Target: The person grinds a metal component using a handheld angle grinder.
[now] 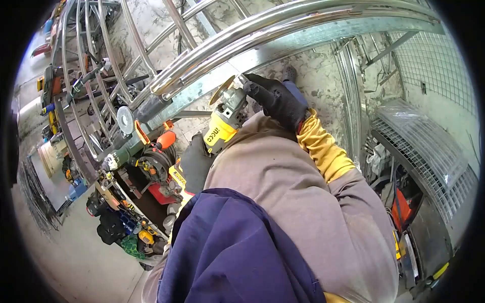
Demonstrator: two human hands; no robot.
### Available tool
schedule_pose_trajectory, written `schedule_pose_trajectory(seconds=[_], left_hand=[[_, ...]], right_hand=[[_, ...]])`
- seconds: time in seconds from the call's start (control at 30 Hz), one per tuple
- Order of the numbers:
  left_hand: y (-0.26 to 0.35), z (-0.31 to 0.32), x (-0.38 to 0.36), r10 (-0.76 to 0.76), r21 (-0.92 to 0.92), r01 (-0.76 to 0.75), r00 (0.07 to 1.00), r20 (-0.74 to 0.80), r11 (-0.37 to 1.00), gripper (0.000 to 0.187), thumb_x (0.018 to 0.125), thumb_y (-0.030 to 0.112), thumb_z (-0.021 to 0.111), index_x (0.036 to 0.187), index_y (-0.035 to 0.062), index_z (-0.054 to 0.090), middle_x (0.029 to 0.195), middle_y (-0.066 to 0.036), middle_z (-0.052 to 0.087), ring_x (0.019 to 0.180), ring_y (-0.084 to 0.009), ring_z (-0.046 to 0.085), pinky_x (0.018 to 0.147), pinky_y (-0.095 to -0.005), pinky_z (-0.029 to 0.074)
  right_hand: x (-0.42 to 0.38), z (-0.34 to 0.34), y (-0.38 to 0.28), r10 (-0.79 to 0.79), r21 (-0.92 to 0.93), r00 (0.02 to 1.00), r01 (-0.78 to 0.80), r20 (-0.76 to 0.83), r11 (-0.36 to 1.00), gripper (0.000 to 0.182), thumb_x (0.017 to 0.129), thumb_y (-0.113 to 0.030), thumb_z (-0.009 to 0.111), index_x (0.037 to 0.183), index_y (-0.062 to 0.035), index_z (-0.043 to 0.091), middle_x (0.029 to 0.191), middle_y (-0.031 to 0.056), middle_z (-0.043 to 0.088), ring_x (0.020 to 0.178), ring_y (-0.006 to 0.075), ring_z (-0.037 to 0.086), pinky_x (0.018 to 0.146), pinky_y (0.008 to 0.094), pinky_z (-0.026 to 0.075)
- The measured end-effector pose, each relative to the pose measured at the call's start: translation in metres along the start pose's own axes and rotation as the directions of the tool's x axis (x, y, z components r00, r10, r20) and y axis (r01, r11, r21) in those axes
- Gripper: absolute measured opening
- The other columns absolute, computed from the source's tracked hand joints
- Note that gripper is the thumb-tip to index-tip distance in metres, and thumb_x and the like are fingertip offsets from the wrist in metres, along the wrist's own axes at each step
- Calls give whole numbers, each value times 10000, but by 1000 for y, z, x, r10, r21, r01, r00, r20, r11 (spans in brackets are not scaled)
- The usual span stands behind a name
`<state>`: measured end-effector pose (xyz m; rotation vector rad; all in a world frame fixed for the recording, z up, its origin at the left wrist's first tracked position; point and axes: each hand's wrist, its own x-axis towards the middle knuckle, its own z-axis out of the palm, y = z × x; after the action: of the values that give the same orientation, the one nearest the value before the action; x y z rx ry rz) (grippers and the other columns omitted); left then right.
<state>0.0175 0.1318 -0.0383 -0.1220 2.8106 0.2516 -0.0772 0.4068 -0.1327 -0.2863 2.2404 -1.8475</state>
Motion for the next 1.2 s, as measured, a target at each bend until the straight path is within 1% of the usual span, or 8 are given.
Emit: schedule_pose_trajectory(seconds=[0.07, 0.23, 0.33, 0.77, 0.83, 1.03, 1.13, 1.2], left_hand=[[0, 0, 1, -15, 17, 15, 1000, 7, 1000, 548, 879, 556, 845, 1080, 79, 668, 838, -177, 747, 780, -409, 739, 687, -525, 559], [5, -5, 1, -31, -18, 31, 999, 17, 999, 557, 889, 569, 835, 1088, 77, 668, 853, -181, 750, 800, -413, 744, 694, -524, 562], [0, -2, 2, -15, -17, 15, 999, 40, 1000, 564, 891, 569, 832, 1096, 70, 668, 866, -184, 752, 808, -412, 745, 697, -526, 562], [-1, -1, 0, -18, -4, 18, 999, 31, 1000, 569, 891, 584, 818, 1103, 78, 665, 864, -176, 754, 801, -417, 738, 688, -530, 551], [-1, 0, -1, -17, 9, 17, 1000, 19, 1000, 570, 890, 599, 810, 1100, 89, 665, 862, -175, 756, 804, -411, 741, 688, -527, 550], [-4, 3, -1, 0, 43, 0, 1000, 12, 999, 560, 891, 595, 810, 1123, 112, 648, 873, -149, 743, 801, -397, 738, 691, -521, 557], [-9, 8, -1, -10, 78, 8, 1000, 25, 997, 532, 902, 560, 818, 1132, 113, 643, 878, -146, 733, 824, -391, 738, 714, -525, 561], [-5, 2, 1, -39, 88, 33, 997, 69, 996, 521, 907, 542, 820, 1140, 110, 645, 879, -151, 733, 832, -387, 740, 719, -526, 561]], right_hand=[[-3, 2, 15, -302, -207, 953, 291, -21, 934, 484, 1151, -292, 582, 1530, 7, 603, 781, 35, 532, 607, 99, 422, 566, 311, 408], [0, -4, -10, 178, 82, 980, -185, 87, 979, 478, 1151, -277, 582, 1530, 12, 599, 743, 21, 512, 599, 97, 408, 561, 303, 399], [1, 2, 16, -194, -91, 981, 195, 18, 977, 531, 1141, -363, 594, 1532, -3, 610, 717, -10, 481, 590, 82, 396, 553, 296, 385], [-3, 1, 2, -15, 81, 998, 10, 61, 997, 658, 1098, -526, 613, 1565, -62, 604, 695, -62, 429, 599, 60, 399, 544, 273, 348], [0, -1, -19, 357, 299, 928, -373, 107, 878, 631, 1107, -504, 605, 1560, -65, 608, 699, -58, 443, 595, 62, 405, 545, 271, 354], [-5, 3, 14, 2, 59, 999, -4, 40, 998, 600, 1108, -487, 611, 1538, -68, 628, 717, -48, 453, 596, 61, 409, 547, 266, 363], [-1, 0, -15, 315, 244, 946, -325, 80, 914, 611, 1106, -503, 617, 1535, -68, 631, 719, -46, 453, 602, 59, 405, 549, 265, 364], [-1, 0, -5, 178, 182, 982, -188, 68, 965, 631, 1102, -521, 620, 1544, -71, 624, 718, -50, 450, 602, 59, 402, 548, 265, 362]])
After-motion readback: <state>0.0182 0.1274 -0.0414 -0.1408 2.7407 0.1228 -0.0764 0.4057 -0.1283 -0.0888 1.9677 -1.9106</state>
